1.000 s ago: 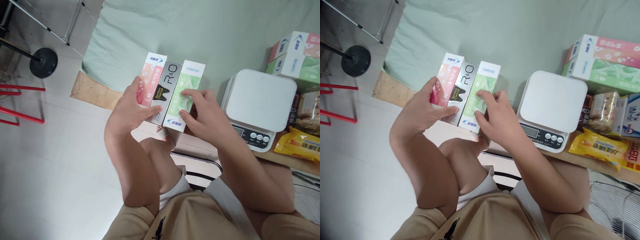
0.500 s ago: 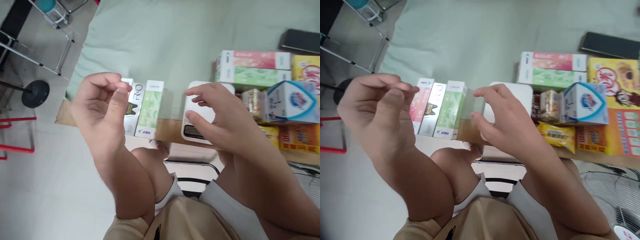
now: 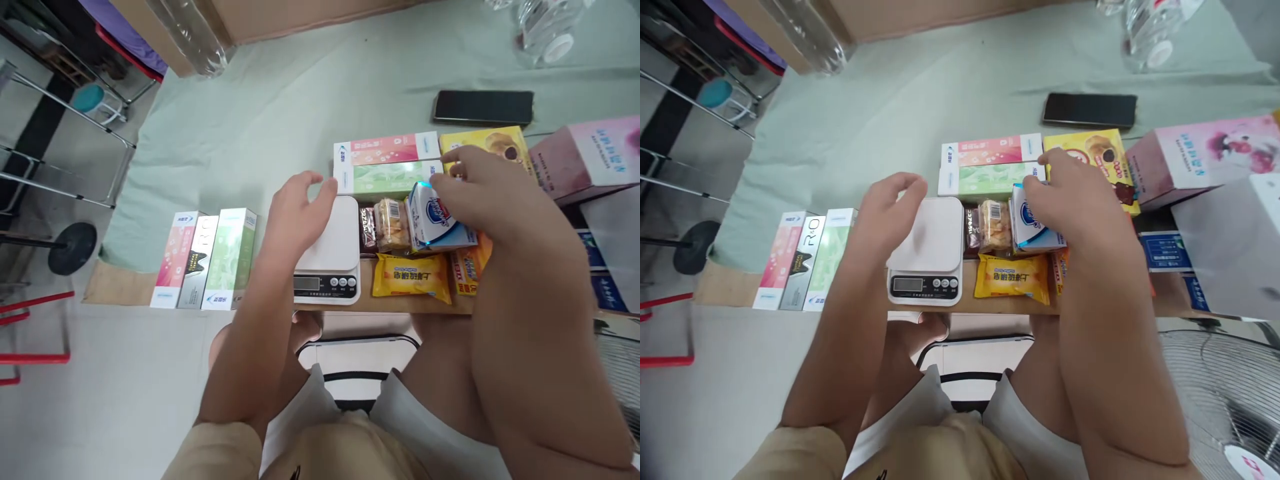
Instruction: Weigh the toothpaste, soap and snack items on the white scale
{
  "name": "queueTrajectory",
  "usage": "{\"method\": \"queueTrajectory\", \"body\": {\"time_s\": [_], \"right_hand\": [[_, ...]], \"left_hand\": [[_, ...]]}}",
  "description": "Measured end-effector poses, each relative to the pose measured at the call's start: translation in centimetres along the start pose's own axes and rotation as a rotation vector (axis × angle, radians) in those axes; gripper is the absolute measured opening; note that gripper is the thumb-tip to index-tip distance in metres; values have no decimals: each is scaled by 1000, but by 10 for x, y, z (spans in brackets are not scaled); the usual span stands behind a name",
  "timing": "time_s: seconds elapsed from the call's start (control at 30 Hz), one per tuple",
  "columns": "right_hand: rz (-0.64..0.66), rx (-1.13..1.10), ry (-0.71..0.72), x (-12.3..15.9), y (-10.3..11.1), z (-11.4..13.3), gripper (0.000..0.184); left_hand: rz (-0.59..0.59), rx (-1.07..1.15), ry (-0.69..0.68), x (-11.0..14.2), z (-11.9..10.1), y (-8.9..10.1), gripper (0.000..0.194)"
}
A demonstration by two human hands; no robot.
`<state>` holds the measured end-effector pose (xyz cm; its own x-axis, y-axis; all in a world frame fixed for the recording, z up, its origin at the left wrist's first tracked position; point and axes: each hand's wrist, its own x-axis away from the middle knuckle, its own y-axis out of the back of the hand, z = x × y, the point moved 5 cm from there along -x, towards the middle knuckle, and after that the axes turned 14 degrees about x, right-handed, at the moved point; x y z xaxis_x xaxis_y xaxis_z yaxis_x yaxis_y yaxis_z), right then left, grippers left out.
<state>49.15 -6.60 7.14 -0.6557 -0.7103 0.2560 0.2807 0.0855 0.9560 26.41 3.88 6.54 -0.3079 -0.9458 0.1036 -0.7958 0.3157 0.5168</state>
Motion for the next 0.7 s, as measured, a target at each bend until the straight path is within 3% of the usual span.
{"method": "queueTrajectory", "body": {"time_s": [0.17,0.27,0.43,0.57,0.7], "right_hand": [[70,60,35,4,0,9,60],[78,69,39,6,-1,7,61],[52,127,79,4,-3,5,61],[64,182,101,4,-6,9,60],[-34,95,142,1,-9,12,51]], "left_hand": [[118,-314,69,-45,-11,-39,36],[163,-429,89,-62,-6,-51,30],[185,-359,148,-73,9,-43,26],[105,-251,152,-74,16,-32,42],[-4,-151,95,-76,18,-30,59]]}}
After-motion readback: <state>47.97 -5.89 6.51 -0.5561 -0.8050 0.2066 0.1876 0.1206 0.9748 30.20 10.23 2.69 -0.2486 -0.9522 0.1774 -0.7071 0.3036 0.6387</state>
